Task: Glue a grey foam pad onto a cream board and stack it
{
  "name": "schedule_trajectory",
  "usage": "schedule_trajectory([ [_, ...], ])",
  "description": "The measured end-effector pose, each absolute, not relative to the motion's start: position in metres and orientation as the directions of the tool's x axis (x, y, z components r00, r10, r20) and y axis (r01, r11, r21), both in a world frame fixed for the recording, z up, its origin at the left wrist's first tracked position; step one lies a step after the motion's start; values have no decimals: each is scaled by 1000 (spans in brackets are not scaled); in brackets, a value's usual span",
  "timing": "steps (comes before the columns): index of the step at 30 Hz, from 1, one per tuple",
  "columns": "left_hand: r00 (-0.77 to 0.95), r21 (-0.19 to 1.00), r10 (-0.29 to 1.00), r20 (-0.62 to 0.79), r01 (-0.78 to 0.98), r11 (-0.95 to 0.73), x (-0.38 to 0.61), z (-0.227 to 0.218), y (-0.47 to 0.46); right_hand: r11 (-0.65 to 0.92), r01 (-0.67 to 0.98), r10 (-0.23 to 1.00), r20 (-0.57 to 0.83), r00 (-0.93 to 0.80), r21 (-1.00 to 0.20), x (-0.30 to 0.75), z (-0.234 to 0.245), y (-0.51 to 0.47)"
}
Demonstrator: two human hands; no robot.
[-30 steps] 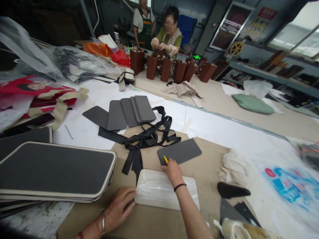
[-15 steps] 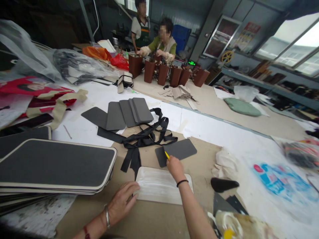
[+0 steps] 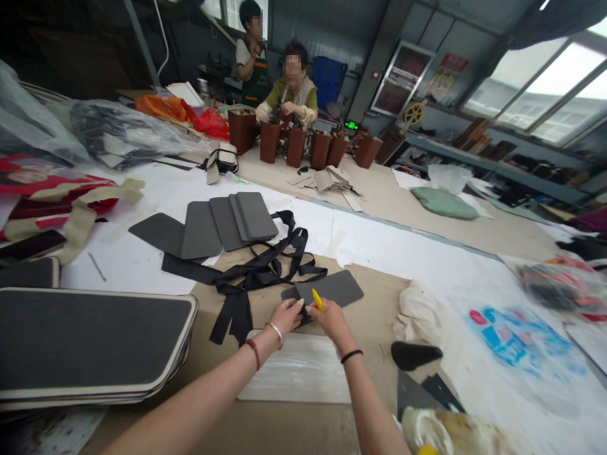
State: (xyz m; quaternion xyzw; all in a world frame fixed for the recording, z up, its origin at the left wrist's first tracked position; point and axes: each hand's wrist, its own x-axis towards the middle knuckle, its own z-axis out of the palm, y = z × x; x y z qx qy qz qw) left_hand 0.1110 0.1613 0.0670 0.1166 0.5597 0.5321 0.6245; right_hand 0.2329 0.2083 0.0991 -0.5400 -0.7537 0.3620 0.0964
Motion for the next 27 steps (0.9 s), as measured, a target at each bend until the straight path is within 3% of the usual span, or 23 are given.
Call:
schedule_trajectory([
  [4, -82, 622, 771, -631, -648, 440, 116, 70, 173, 132, 721, 887, -244, -392, -680, 237, 97, 212],
  [11, -65, 539, 762, -644, -745, 393, 119, 72, 175, 98, 660, 867, -262, -425, -745, 239, 86, 224],
  [19, -107, 540, 756, -646, -764, 353, 121, 71, 175, 53, 623, 854, -288, -434, -781, 235, 90, 227],
  [23, -144, 608, 758, -636, -698, 378, 122, 74, 178, 124, 762, 890, -269, -369, -636, 237, 101, 229],
  [27, -299, 740, 735, -609, -548, 390, 114, 66, 181, 85, 948, 996, 24, -82, -308, 259, 132, 229],
])
